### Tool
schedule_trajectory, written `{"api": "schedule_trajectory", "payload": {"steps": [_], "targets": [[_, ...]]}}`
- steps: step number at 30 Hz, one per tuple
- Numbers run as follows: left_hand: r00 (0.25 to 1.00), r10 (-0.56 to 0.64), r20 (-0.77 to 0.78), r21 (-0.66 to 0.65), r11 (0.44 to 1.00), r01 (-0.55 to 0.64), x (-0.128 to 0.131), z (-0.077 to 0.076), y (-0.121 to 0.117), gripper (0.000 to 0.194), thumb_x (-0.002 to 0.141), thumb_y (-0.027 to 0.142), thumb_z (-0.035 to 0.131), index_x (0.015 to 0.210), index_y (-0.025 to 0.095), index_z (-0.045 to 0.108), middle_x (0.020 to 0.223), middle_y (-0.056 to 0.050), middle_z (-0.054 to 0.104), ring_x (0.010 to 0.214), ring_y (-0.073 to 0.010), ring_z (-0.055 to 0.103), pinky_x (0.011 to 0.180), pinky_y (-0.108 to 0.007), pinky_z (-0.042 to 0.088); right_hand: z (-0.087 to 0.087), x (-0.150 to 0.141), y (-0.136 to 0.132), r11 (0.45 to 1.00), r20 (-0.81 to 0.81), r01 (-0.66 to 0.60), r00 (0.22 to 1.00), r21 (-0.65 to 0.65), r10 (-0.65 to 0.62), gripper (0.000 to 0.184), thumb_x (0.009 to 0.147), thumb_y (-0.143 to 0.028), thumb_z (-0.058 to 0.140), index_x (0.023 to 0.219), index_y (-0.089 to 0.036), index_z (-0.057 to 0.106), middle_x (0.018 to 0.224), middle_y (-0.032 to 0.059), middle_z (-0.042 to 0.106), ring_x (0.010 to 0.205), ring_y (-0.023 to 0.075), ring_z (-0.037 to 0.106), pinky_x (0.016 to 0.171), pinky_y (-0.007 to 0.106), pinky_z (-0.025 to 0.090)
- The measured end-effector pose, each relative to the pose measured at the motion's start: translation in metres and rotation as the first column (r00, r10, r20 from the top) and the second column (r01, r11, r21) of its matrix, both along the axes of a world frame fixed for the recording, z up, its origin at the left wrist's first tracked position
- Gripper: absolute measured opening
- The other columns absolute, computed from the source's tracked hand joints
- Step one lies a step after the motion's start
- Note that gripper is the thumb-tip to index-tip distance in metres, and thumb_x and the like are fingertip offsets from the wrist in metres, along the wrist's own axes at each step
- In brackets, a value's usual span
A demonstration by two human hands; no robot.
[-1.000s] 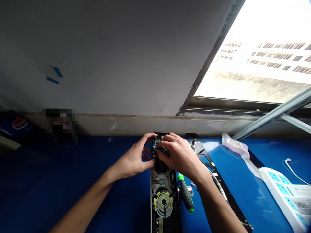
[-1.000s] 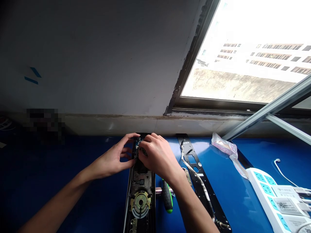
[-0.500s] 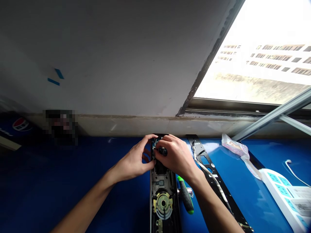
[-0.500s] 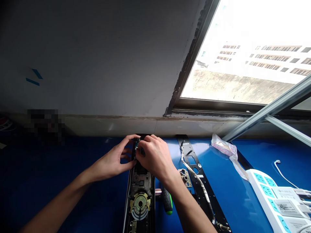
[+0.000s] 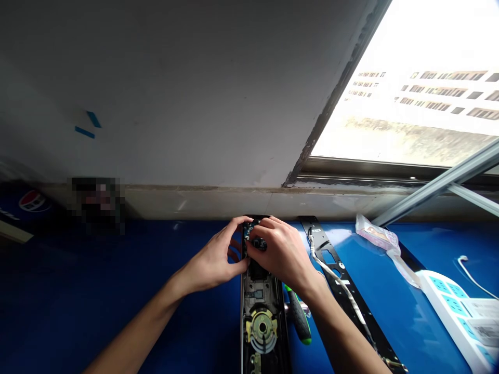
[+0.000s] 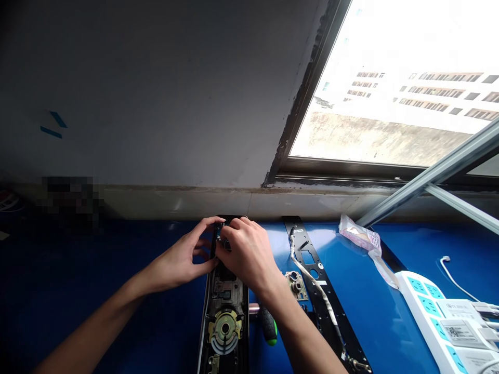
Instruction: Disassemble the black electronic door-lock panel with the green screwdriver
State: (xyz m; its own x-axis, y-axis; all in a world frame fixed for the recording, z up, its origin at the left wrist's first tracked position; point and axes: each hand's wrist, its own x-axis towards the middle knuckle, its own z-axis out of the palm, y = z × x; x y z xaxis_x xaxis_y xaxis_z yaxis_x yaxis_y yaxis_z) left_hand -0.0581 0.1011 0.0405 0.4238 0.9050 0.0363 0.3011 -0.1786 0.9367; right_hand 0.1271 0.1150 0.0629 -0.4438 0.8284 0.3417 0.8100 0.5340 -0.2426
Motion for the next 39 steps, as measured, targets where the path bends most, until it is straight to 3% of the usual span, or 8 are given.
{"api": "schedule_trajectory", "payload": {"steps": [9, 22, 39], "targets": [[1.0, -0.005, -0.014, 0.005, 1.0, 0.005, -0.0009, -0.0019, 0.0001, 0.073, 0.083, 0.014, 0.068, 0.148, 0.031, 0.039, 0.126, -0.006, 0.064, 0.095, -0.0195, 0.07, 0.083, -0.034, 0.06, 0.0042, 0.0056, 0.001, 0.998, 0.002, -0.045, 0.999, -0.034, 0.045, 0.015, 0.085, -0.013, 0.066, 0.081, -0.023, 0.077, 0.082, 0.0013, 0.072, 0.082, 0.0174, 0.062, 0.073, 0.03, 0.043], [1.0, 0.0, 0.022, 0.008, 1.0, 0.0, -0.0003, -0.0013, 0.0015, 0.073, 0.082, 0.015, 0.069, 0.147, 0.031, 0.041, 0.13, -0.008, 0.063, 0.094, -0.0198, 0.069, 0.083, -0.035, 0.061, 0.0034, 0.0064, 0.002, 0.997, 0.024, -0.069, 0.997, -0.044, 0.071, 0.015, 0.091, -0.019, 0.066, 0.084, -0.023, 0.079, 0.084, 0.0021, 0.074, 0.084, 0.0186, 0.064, 0.078, 0.031, 0.045], [0.998, -0.018, 0.055, -0.015, 1.0, 0.019, -0.0006, -0.0006, 0.0022, 0.069, 0.083, 0.015, 0.07, 0.144, 0.029, 0.041, 0.13, -0.008, 0.062, 0.095, -0.0196, 0.071, 0.083, -0.034, 0.061, 0.0017, 0.006, 0.0021, 1.0, 0.024, -0.014, 1.0, -0.001, 0.014, 0.014, 0.091, -0.022, 0.067, 0.084, -0.024, 0.08, 0.085, 0.0024, 0.075, 0.083, 0.018, 0.066, 0.069, 0.03, 0.042]]}}
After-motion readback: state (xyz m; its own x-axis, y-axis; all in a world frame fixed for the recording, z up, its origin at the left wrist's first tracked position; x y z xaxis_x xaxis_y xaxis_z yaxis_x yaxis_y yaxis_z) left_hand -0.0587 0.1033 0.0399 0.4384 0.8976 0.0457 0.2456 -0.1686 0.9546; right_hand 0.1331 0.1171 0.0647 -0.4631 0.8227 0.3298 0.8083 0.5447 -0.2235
